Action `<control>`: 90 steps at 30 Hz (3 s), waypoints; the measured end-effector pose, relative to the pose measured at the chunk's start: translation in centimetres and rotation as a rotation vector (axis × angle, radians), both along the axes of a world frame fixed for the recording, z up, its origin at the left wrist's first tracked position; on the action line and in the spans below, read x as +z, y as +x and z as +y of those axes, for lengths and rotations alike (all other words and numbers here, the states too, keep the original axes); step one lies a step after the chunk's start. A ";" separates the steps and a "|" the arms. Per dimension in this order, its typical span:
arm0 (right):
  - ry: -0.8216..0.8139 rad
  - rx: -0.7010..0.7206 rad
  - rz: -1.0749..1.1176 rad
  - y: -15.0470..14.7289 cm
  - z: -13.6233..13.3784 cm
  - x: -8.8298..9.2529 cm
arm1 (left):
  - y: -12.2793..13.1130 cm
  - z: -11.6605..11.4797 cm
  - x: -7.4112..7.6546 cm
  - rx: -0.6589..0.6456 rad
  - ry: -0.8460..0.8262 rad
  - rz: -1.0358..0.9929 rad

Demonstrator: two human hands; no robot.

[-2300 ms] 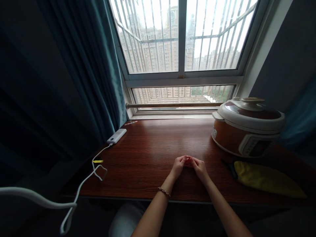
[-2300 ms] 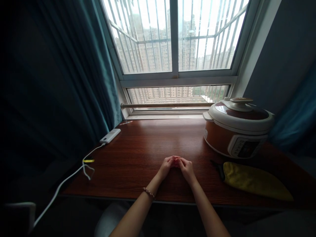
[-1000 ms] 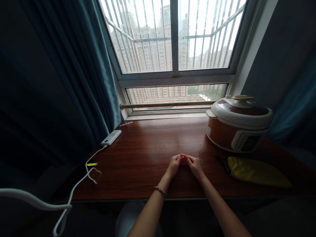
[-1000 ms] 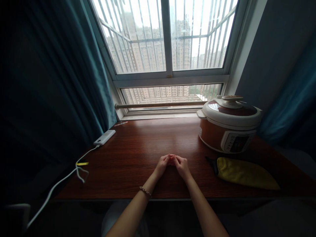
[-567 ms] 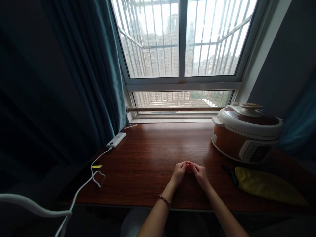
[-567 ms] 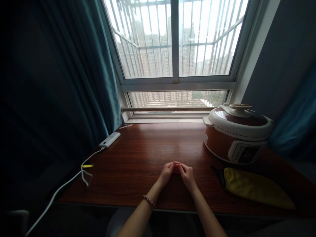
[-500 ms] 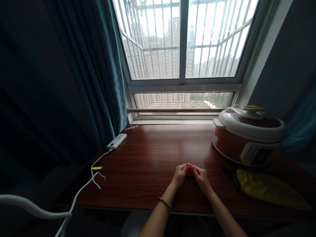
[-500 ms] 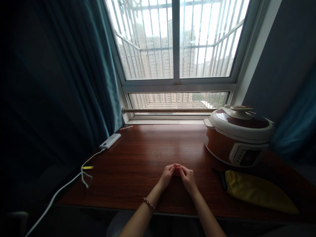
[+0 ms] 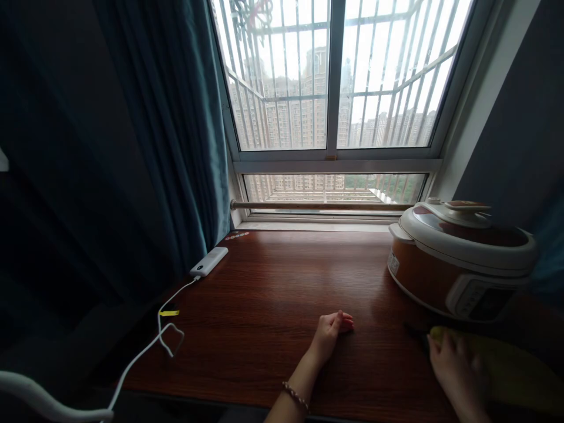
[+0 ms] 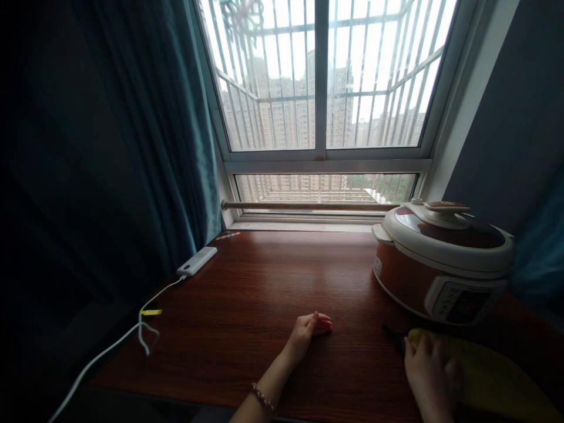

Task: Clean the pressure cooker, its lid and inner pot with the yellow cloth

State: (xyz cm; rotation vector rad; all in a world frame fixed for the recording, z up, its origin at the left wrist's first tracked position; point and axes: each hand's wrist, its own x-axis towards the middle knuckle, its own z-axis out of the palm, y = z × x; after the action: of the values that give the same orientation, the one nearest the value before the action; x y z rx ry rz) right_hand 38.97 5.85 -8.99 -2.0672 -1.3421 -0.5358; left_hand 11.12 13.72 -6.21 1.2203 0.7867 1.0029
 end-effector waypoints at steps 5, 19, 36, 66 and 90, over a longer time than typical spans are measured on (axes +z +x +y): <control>-0.168 0.212 -0.028 -11.8 2.4 0.1 | -0.2 -0.2 0.7 0.030 0.132 0.115; -0.224 0.310 -0.020 -15.0 3.8 0.3 | -0.4 -0.4 1.8 0.067 0.288 0.247; -0.089 0.519 0.336 -14.0 4.2 -0.1 | 0.0 -2.4 3.0 -0.001 0.794 0.755; -0.113 0.329 -0.050 -7.9 -4.1 -1.3 | -20.2 -9.4 -0.6 0.800 0.629 1.661; -0.094 0.267 -0.107 -8.6 -4.1 -0.5 | -23.5 -7.5 0.8 0.471 0.316 1.853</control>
State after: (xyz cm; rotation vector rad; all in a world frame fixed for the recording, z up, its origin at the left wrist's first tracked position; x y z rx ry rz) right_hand 30.42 1.80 -9.45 -1.9127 -1.7043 -0.4794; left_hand -12.40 6.24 -5.46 2.1891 2.4487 0.0038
